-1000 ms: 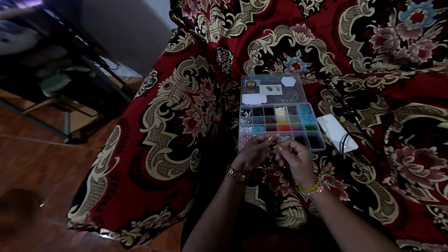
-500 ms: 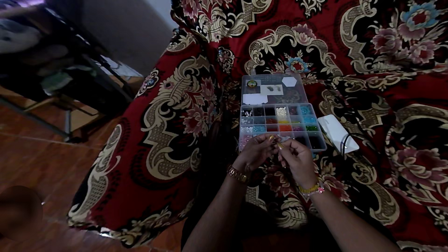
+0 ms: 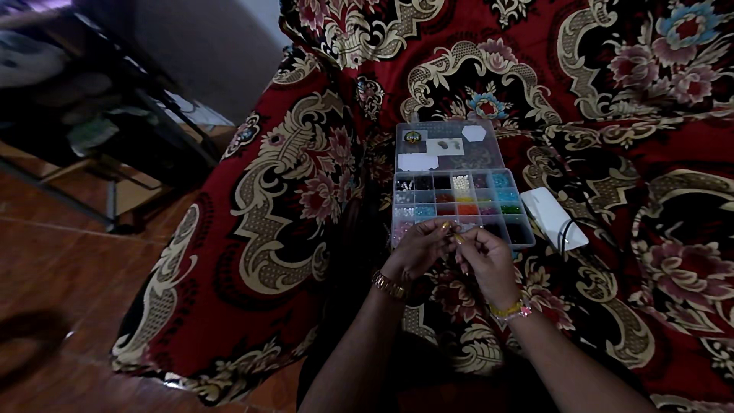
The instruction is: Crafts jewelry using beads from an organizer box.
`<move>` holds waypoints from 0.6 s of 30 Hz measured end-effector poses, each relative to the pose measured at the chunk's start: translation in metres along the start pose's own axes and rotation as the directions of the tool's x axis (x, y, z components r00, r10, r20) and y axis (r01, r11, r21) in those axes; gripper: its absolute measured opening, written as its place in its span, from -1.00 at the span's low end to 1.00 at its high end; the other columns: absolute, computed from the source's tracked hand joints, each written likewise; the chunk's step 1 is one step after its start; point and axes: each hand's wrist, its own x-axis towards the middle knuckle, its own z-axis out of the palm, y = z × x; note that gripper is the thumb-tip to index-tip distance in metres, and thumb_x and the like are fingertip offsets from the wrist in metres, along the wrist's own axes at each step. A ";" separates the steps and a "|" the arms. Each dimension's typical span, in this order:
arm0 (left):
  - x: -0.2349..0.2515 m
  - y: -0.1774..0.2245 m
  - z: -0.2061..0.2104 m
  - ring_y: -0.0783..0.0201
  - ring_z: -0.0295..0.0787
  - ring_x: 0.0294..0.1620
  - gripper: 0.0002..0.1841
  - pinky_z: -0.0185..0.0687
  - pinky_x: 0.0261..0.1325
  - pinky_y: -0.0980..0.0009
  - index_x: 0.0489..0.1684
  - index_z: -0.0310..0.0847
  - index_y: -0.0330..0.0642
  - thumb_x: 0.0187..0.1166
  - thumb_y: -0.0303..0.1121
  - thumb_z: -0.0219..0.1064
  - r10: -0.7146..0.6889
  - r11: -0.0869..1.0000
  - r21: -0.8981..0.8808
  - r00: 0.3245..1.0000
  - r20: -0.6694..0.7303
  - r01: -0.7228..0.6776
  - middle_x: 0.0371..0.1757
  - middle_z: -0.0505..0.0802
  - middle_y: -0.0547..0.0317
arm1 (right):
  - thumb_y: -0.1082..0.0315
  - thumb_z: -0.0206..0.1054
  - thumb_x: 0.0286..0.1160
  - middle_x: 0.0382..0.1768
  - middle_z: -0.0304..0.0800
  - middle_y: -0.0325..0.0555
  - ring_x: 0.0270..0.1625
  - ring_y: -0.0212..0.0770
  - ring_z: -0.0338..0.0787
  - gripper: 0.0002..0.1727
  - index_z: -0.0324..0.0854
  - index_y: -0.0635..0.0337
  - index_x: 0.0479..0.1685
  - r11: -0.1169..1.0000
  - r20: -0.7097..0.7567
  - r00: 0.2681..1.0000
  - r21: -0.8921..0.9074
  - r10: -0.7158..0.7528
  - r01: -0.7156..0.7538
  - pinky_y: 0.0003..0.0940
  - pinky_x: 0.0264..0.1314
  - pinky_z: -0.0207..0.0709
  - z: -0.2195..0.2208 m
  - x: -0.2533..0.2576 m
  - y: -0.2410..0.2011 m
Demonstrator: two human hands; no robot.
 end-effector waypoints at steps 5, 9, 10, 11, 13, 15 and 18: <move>0.000 0.000 0.000 0.36 0.86 -0.14 -0.76 0.78 0.10 0.40 -0.15 0.71 -0.18 0.74 -0.54 0.07 0.005 1.000 0.005 1.000 0.004 -0.005 -0.12 0.89 0.20 | 0.47 0.26 0.49 -0.61 0.70 -0.38 -0.65 -0.56 0.62 -0.88 0.69 0.21 -0.35 1.000 0.004 1.000 -0.006 0.003 -0.003 -0.66 -0.61 0.53 0.000 0.000 0.000; 0.000 0.000 -0.002 0.37 0.85 -0.15 -0.78 0.78 0.10 0.39 -0.16 0.73 -0.20 0.71 -0.54 0.11 0.025 0.999 0.047 0.999 0.035 -0.026 -0.16 0.89 0.22 | 0.47 0.26 0.50 -0.60 0.71 -0.37 -0.65 -0.55 0.62 -0.88 0.70 0.23 -0.33 1.000 0.004 1.000 -0.009 0.013 -0.013 -0.66 -0.61 0.54 0.000 0.000 -0.001; 0.000 0.000 -0.002 0.37 0.85 -0.16 -0.78 0.78 0.10 0.39 -0.16 0.74 -0.20 0.70 -0.54 0.12 0.034 0.997 0.071 0.999 0.040 -0.037 -0.17 0.89 0.22 | 0.46 0.26 0.53 -0.59 0.72 -0.36 -0.64 -0.55 0.63 -0.87 0.70 0.24 -0.32 1.000 0.013 1.000 -0.014 0.020 -0.020 -0.66 -0.60 0.55 -0.001 0.000 -0.002; 0.000 0.001 -0.003 0.37 0.84 -0.16 -0.79 0.78 0.09 0.39 -0.16 0.75 -0.21 0.69 -0.55 0.14 0.047 0.994 0.099 0.998 0.044 -0.051 -0.18 0.90 0.23 | 0.46 0.25 0.55 -0.59 0.73 -0.35 -0.63 -0.54 0.64 -0.86 0.70 0.25 -0.31 0.999 0.023 0.999 -0.022 0.028 -0.027 -0.65 -0.59 0.56 -0.001 0.000 -0.002; 0.000 0.002 -0.003 0.37 0.85 -0.17 -0.80 0.78 0.08 0.39 -0.16 0.78 -0.24 0.66 -0.57 0.17 0.071 0.985 0.153 0.997 0.043 -0.077 -0.20 0.90 0.22 | 0.46 0.23 0.59 -0.59 0.75 -0.36 -0.63 -0.53 0.65 -0.84 0.70 0.26 -0.31 0.999 0.032 0.999 -0.039 0.034 -0.032 -0.64 -0.57 0.57 -0.001 0.001 -0.003; -0.001 0.002 -0.003 0.37 0.86 -0.19 -0.82 0.80 0.06 0.39 -0.17 0.79 -0.29 0.62 -0.61 0.22 0.100 0.974 0.202 0.994 0.038 -0.106 -0.22 0.90 0.20 | 0.45 0.23 0.62 -0.60 0.74 -0.36 -0.64 -0.53 0.64 -0.83 0.68 0.25 -0.33 0.998 0.035 0.998 -0.053 0.043 -0.041 -0.64 -0.57 0.56 -0.001 0.001 -0.003; -0.001 0.002 -0.004 0.41 0.84 -0.19 -0.85 0.78 0.04 0.42 -0.17 0.83 -0.30 0.56 -0.61 0.30 0.166 0.944 0.283 0.986 0.031 -0.168 -0.23 0.91 0.21 | 0.45 0.22 0.64 -0.58 0.75 -0.34 -0.64 -0.53 0.64 -0.83 0.66 0.26 -0.31 0.995 0.043 0.997 -0.073 0.070 -0.067 -0.64 -0.58 0.55 -0.002 0.002 -0.002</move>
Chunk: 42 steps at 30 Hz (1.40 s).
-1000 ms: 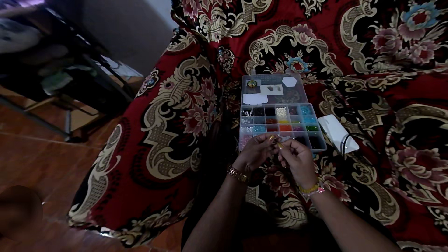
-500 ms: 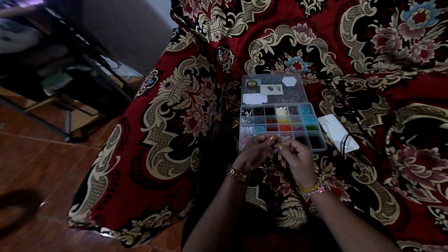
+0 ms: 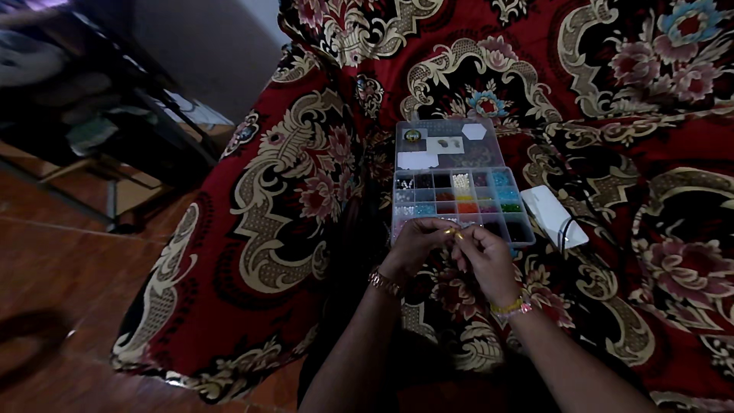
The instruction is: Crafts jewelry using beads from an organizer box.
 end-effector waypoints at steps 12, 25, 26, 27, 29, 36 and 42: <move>0.000 0.003 0.000 0.42 0.82 -0.18 -0.86 0.78 -0.05 0.46 -0.14 0.80 -0.31 0.62 -0.52 0.30 0.140 0.988 0.071 0.990 -0.001 -0.139 -0.05 0.89 0.16 | 0.42 0.12 0.72 -0.31 0.88 -0.20 -0.60 -0.46 0.69 -0.74 0.66 0.39 0.11 0.989 0.079 0.996 0.143 0.033 -0.044 -0.56 -0.54 0.63 -0.003 0.002 0.002; -0.005 0.019 -0.035 0.03 0.78 0.05 -0.90 0.61 0.20 -0.04 -0.24 0.91 -0.12 0.44 -0.33 0.55 0.325 0.327 0.927 0.943 0.071 -0.182 -0.07 0.90 0.07 | 0.46 0.22 0.62 -0.35 0.92 -0.35 -0.42 -0.56 0.79 -0.80 0.78 0.20 -0.23 0.984 -0.049 0.986 0.077 -0.158 0.162 -0.67 -0.41 0.62 -0.007 0.003 0.001; -0.004 0.017 -0.037 -0.04 0.77 0.05 -0.90 0.56 0.19 -0.11 -0.25 0.92 -0.11 0.43 -0.32 0.55 0.298 0.258 0.950 0.950 0.094 -0.175 -0.07 0.89 0.05 | 0.45 0.22 0.62 -0.32 0.93 -0.35 -0.40 -0.58 0.79 -0.80 0.78 0.19 -0.24 0.983 -0.046 0.985 0.070 -0.167 0.170 -0.69 -0.40 0.61 -0.008 0.003 0.001; -0.004 0.017 -0.036 -0.08 0.74 0.07 -0.90 0.53 0.19 -0.13 -0.25 0.92 -0.10 0.43 -0.32 0.55 0.265 0.220 0.962 0.959 0.101 -0.162 -0.06 0.89 0.03 | 0.46 0.21 0.61 -0.30 0.94 -0.34 -0.38 -0.59 0.79 -0.80 0.78 0.19 -0.24 0.982 -0.041 0.984 0.066 -0.174 0.176 -0.69 -0.38 0.61 -0.008 0.003 0.001; -0.003 0.016 -0.032 -0.13 0.72 0.10 -0.91 0.51 0.18 -0.14 -0.26 0.93 -0.12 0.42 -0.35 0.55 0.234 0.187 0.971 0.967 0.101 -0.146 -0.03 0.88 -0.02 | 0.47 0.20 0.61 -0.26 0.94 -0.32 -0.36 -0.59 0.79 -0.79 0.78 0.22 -0.22 0.981 -0.032 0.982 0.052 -0.185 0.186 -0.69 -0.37 0.61 -0.009 0.004 0.003; 0.001 0.013 -0.016 -0.14 0.69 0.15 -0.92 0.50 0.25 -0.09 -0.26 0.91 -0.19 0.43 -0.40 0.53 0.188 0.127 0.990 0.981 0.038 -0.062 0.04 0.85 -0.08 | 0.46 0.23 0.62 -0.27 0.93 -0.23 -0.31 -0.44 0.87 -0.81 0.77 0.26 -0.20 0.987 0.007 0.990 0.087 -0.139 0.138 -0.58 -0.36 0.72 -0.007 0.004 0.003; 0.002 0.012 -0.018 -0.12 0.69 0.15 -0.87 0.50 0.23 -0.06 -0.20 0.90 -0.17 0.51 -0.34 0.48 0.167 0.092 0.994 0.985 0.035 -0.051 0.05 0.85 -0.06 | 0.46 0.24 0.61 -0.32 0.90 -0.23 -0.44 -0.46 0.80 -0.81 0.78 0.31 -0.17 0.994 0.027 0.997 0.075 -0.078 0.076 -0.59 -0.42 0.70 -0.005 0.003 0.000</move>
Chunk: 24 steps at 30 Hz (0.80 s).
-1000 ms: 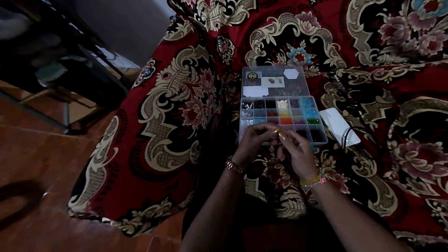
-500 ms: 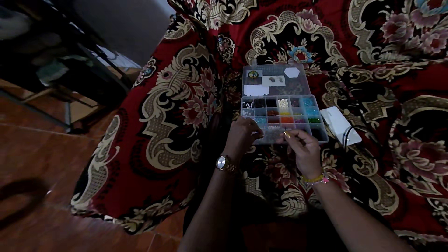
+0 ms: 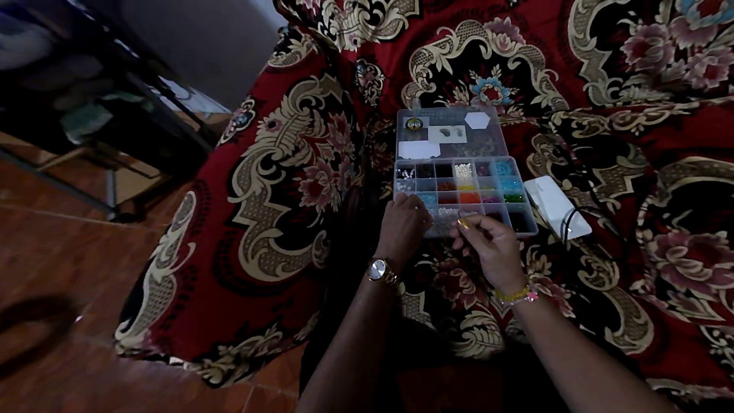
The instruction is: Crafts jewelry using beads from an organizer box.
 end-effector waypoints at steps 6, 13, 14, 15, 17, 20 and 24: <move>-0.003 0.003 0.001 0.29 0.80 -0.13 -0.87 0.72 0.00 0.34 -0.15 0.80 -0.30 0.53 -0.42 0.44 -0.138 0.838 -0.546 0.970 -0.200 0.006 -0.14 0.87 0.08 | 0.46 0.26 0.59 -0.48 0.78 -0.37 -0.59 -0.61 0.60 -0.80 0.81 0.31 -0.08 0.995 0.025 0.999 -0.101 0.029 -0.026 -0.71 -0.53 0.51 0.001 -0.001 -0.001; -0.005 0.017 0.006 0.40 0.79 -0.21 -0.83 0.74 0.04 0.43 -0.16 0.66 -0.17 0.67 -0.53 0.13 -0.116 -0.081 -0.980 0.975 0.190 0.181 -0.25 0.83 0.26 | 0.43 0.28 0.57 -0.55 0.75 -0.40 -0.63 -0.63 0.56 -0.82 0.80 0.29 -0.17 0.996 -0.010 0.999 -0.074 0.049 -0.049 -0.71 -0.59 0.46 0.003 -0.002 -0.002; -0.004 0.017 0.007 0.41 0.78 -0.22 -0.83 0.75 0.03 0.44 -0.15 0.69 -0.19 0.67 -0.53 0.14 -0.103 -0.105 -0.975 0.973 0.204 0.194 -0.26 0.84 0.26 | 0.45 0.27 0.56 -0.56 0.75 -0.40 -0.64 -0.63 0.55 -0.83 0.79 0.29 -0.18 0.997 -0.014 0.999 -0.059 0.044 -0.045 -0.71 -0.60 0.45 0.003 -0.002 -0.002; -0.004 0.017 0.008 0.41 0.78 -0.24 -0.83 0.74 0.01 0.45 -0.14 0.71 -0.20 0.68 -0.53 0.15 -0.093 -0.116 -0.973 0.973 0.212 0.201 -0.27 0.83 0.26 | 0.46 0.26 0.54 -0.56 0.74 -0.40 -0.65 -0.63 0.55 -0.83 0.78 0.30 -0.20 0.998 -0.016 0.999 -0.046 0.036 -0.037 -0.71 -0.60 0.45 0.004 -0.002 -0.002; -0.004 0.017 0.010 0.44 0.76 -0.24 -0.81 0.72 -0.02 0.47 -0.14 0.72 -0.18 0.71 -0.51 0.14 -0.069 -0.101 -0.973 0.974 0.216 0.209 -0.26 0.83 0.29 | 0.47 0.26 0.55 -0.55 0.76 -0.38 -0.64 -0.61 0.57 -0.84 0.77 0.29 -0.24 1.000 -0.016 1.000 -0.024 0.016 -0.016 -0.70 -0.60 0.48 0.003 -0.002 0.000; -0.003 0.016 0.013 0.44 0.77 -0.19 -0.80 0.73 0.03 0.45 -0.17 0.72 -0.16 0.72 -0.49 0.14 -0.026 -0.069 -0.968 0.970 0.242 0.240 -0.23 0.84 0.31 | 0.46 0.25 0.56 -0.54 0.77 -0.37 -0.63 -0.59 0.59 -0.83 0.77 0.27 -0.26 1.000 -0.020 1.000 -0.006 0.007 -0.007 -0.69 -0.58 0.49 0.003 -0.003 0.001; -0.004 0.018 0.014 0.46 0.76 -0.21 -0.79 0.72 0.00 0.47 -0.19 0.71 -0.12 0.73 -0.47 0.11 0.006 -0.060 -0.964 0.966 0.260 0.260 -0.24 0.83 0.34 | 0.45 0.23 0.56 -0.53 0.77 -0.37 -0.62 -0.59 0.60 -0.82 0.75 0.25 -0.28 1.000 -0.015 1.000 0.000 0.019 -0.019 -0.69 -0.58 0.50 0.002 -0.003 -0.001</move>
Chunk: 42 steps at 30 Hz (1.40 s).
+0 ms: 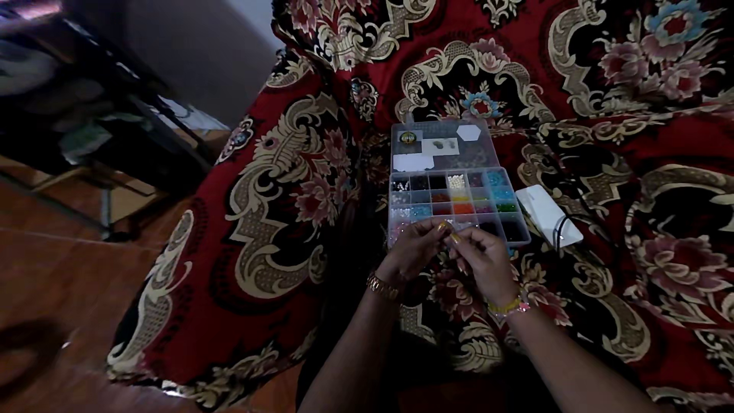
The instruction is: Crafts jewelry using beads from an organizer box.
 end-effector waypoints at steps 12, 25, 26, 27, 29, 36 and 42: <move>0.002 -0.001 0.001 0.46 0.76 -0.25 -0.79 0.72 -0.03 0.46 -0.26 0.69 -0.10 0.72 -0.46 0.13 -0.002 1.000 -0.012 1.000 0.021 0.002 -0.29 0.82 0.34 | 0.46 0.21 0.52 -0.57 0.73 -0.39 -0.63 -0.58 0.59 -0.83 0.72 0.23 -0.33 0.999 0.003 1.000 0.041 0.010 -0.010 -0.68 -0.59 0.49 0.001 -0.001 0.001; 0.002 -0.002 -0.004 0.47 0.78 -0.25 -0.85 0.74 -0.04 0.46 -0.24 0.72 -0.08 0.67 -0.45 0.21 0.029 0.999 0.042 0.997 0.069 -0.032 -0.27 0.85 0.35 | 0.47 0.21 0.52 -0.57 0.74 -0.39 -0.62 -0.58 0.61 -0.82 0.70 0.20 -0.38 0.998 0.031 0.999 0.060 0.013 -0.015 -0.68 -0.57 0.51 0.000 -0.001 0.001; 0.002 -0.002 -0.004 0.47 0.79 -0.25 -0.85 0.74 -0.04 0.46 -0.24 0.72 -0.08 0.67 -0.45 0.22 0.029 0.999 0.040 0.997 0.068 -0.031 -0.27 0.85 0.35 | 0.47 0.21 0.51 -0.57 0.74 -0.39 -0.62 -0.58 0.61 -0.82 0.70 0.21 -0.39 0.998 0.029 1.000 0.062 0.012 -0.014 -0.68 -0.58 0.51 0.000 -0.001 0.001; 0.002 -0.001 -0.004 0.47 0.79 -0.24 -0.85 0.74 -0.04 0.46 -0.24 0.73 -0.08 0.66 -0.45 0.23 0.029 0.999 0.037 0.997 0.067 -0.031 -0.27 0.86 0.34 | 0.47 0.21 0.51 -0.58 0.74 -0.38 -0.63 -0.58 0.61 -0.82 0.70 0.21 -0.39 0.998 0.025 1.000 0.066 0.008 -0.010 -0.68 -0.58 0.51 0.000 -0.001 0.001; 0.002 -0.001 -0.004 0.47 0.78 -0.25 -0.85 0.74 -0.05 0.47 -0.25 0.73 -0.09 0.66 -0.45 0.23 0.029 0.999 0.034 0.997 0.065 -0.031 -0.26 0.86 0.34 | 0.48 0.20 0.52 -0.58 0.73 -0.38 -0.63 -0.58 0.61 -0.81 0.70 0.20 -0.40 0.998 0.024 1.000 0.068 0.007 -0.008 -0.68 -0.58 0.51 0.000 -0.001 0.001; 0.002 0.000 -0.005 0.46 0.78 -0.23 -0.86 0.74 -0.04 0.46 -0.23 0.73 -0.09 0.66 -0.46 0.24 0.035 0.998 0.054 0.997 0.063 -0.038 -0.26 0.86 0.33 | 0.47 0.19 0.51 -0.56 0.75 -0.37 -0.62 -0.57 0.62 -0.80 0.69 0.20 -0.41 0.996 0.028 1.000 0.086 0.003 -0.006 -0.68 -0.57 0.52 -0.001 -0.001 0.001; 0.002 -0.001 -0.006 0.47 0.79 -0.23 -0.86 0.74 -0.03 0.46 -0.23 0.74 -0.10 0.65 -0.48 0.24 0.051 0.997 0.062 0.997 0.064 -0.055 -0.26 0.86 0.34 | 0.47 0.19 0.52 -0.58 0.73 -0.39 -0.64 -0.58 0.60 -0.80 0.68 0.19 -0.42 0.997 0.025 1.000 0.071 0.018 -0.019 -0.67 -0.60 0.50 0.000 0.000 0.002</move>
